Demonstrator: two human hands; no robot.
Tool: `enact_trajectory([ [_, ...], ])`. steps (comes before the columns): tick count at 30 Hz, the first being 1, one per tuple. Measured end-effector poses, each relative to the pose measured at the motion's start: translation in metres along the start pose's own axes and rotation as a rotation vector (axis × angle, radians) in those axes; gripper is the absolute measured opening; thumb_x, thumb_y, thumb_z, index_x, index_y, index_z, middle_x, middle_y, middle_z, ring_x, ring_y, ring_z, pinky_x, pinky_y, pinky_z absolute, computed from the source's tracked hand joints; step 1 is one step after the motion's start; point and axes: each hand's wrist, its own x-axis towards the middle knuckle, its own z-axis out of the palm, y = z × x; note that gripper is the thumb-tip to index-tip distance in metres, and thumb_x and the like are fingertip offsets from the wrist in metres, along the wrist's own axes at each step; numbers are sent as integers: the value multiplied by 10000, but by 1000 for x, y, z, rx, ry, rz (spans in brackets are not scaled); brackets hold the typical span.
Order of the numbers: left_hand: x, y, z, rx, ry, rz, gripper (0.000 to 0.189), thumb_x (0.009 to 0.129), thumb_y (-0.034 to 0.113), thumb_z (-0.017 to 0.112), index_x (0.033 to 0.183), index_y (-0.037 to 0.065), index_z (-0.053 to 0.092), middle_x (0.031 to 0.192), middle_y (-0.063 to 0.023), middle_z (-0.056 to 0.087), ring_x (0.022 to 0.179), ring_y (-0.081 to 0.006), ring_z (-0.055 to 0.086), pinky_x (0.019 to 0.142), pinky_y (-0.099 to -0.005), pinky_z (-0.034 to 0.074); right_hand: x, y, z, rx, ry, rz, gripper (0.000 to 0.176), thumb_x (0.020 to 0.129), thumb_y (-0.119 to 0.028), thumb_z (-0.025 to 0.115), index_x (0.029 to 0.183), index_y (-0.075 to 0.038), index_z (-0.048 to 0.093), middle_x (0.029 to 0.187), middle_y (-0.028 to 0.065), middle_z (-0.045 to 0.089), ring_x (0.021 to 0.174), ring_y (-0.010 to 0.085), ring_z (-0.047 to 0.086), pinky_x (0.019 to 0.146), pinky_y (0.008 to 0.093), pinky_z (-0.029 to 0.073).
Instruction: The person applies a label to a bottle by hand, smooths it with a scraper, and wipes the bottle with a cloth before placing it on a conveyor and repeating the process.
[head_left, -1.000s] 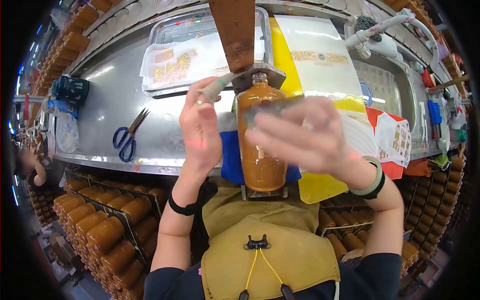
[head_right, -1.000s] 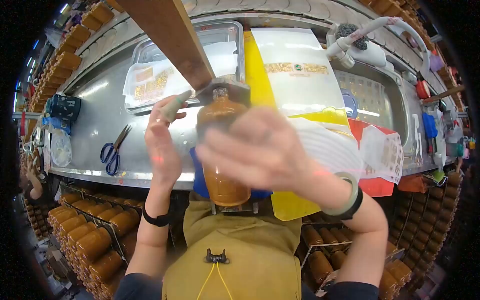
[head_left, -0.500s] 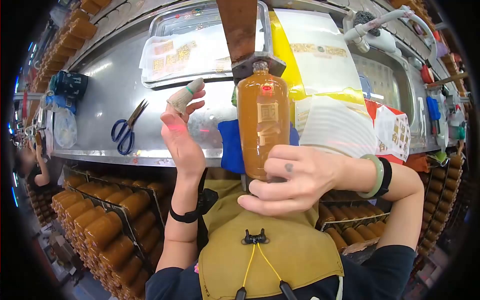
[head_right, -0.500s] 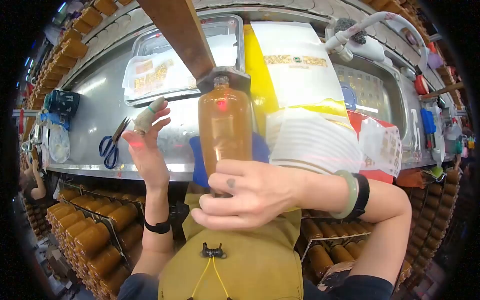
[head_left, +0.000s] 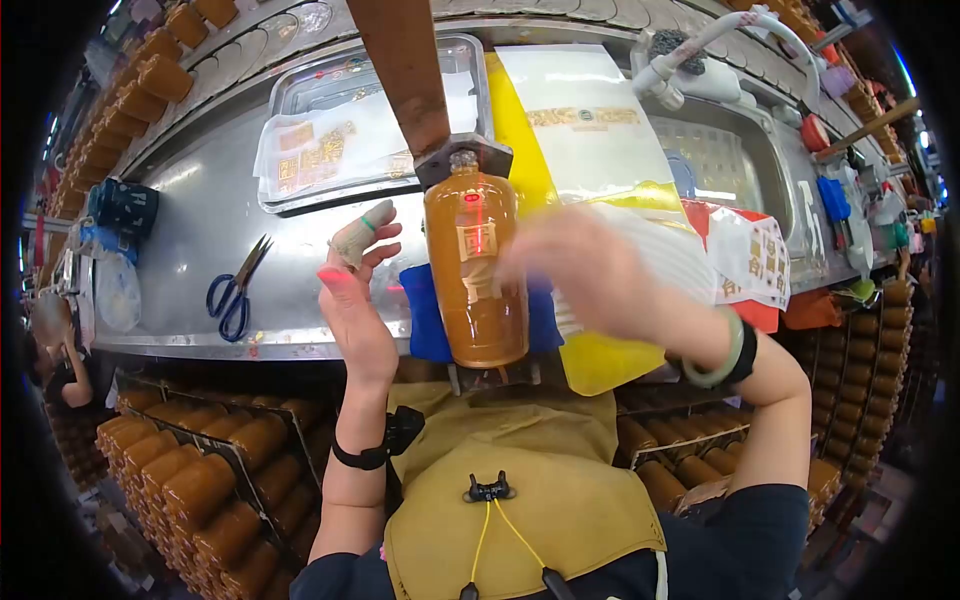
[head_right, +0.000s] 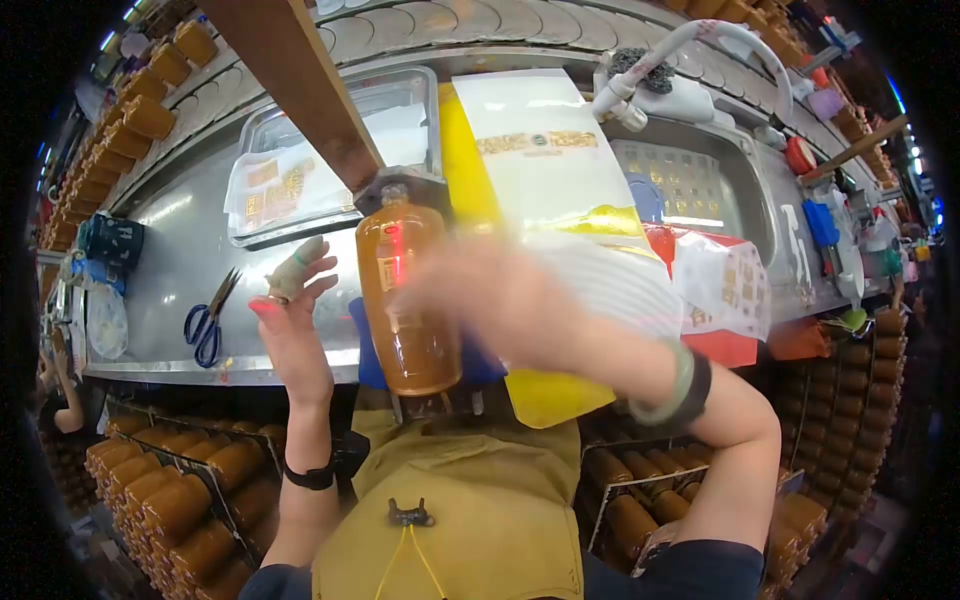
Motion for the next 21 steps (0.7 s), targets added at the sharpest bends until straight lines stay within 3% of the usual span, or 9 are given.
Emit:
enact_trajectory([
  [1,-1,1,0,-11,6,-17,871,1056,674,192,1325,-50,594,1294,-178,641,1156,-272,635,978,-397,497,4,20,-8,37,114,256,307,888,-14,640,1187,-45,576,899,67,613,843,244,616,833,353,513],
  [3,-3,4,0,-17,1,3,862,1061,666,194,1322,-53,592,1297,-181,640,1157,-272,635,982,-393,494,9,62,-36,-364,246,318,305,912,-21,615,1203,-28,521,898,87,566,825,295,608,825,356,503],
  [6,-8,8,1,-1,10,14,863,1064,659,190,1324,-61,587,1294,-183,641,1159,-272,633,981,-392,495,0,115,-71,-468,35,637,389,893,-52,588,1275,-126,589,1032,137,592,851,344,631,821,452,528],
  [8,-11,8,1,-25,1,-1,861,1067,653,188,1328,-65,585,1295,-187,642,1160,-273,633,980,-391,495,-23,155,-73,-792,-254,653,519,899,-38,570,1370,-256,595,1071,181,588,869,369,649,806,453,519],
  [11,-13,10,0,-11,-7,16,856,1071,644,184,1330,-67,584,1299,-189,641,1165,-274,631,982,-388,493,-50,168,-81,-898,-396,769,558,896,-61,568,1362,-361,632,1055,182,595,912,386,652,812,491,515],
  [15,-16,9,-4,16,-3,10,851,1074,638,182,1333,-66,582,1307,-190,636,1169,-273,629,984,-387,489,-50,156,-114,-769,-473,788,345,898,-158,677,1237,-185,734,1042,189,590,960,398,643,885,453,519],
  [16,-16,9,-3,-12,-9,4,844,1082,613,161,1328,-75,583,1289,-184,625,1158,-265,623,976,-391,499,-49,164,-119,-758,-388,817,353,880,-274,744,1172,-76,750,1138,204,612,968,380,661,872,443,526],
  [19,-19,15,-1,-38,-16,9,829,1093,584,145,1319,-81,584,1273,-179,612,1148,-256,618,966,-395,509,-48,180,-116,-695,-182,1064,413,884,-328,753,1166,-28,737,1298,229,583,1061,344,666,879,432,549],
  [21,-23,19,-2,-34,-14,25,820,1095,579,150,1317,-79,586,1275,-179,610,1148,-255,617,963,-396,510,-59,184,-118,-592,-97,1065,470,858,-412,769,1077,4,759,1197,203,679,967,286,703,811,406,556],
])
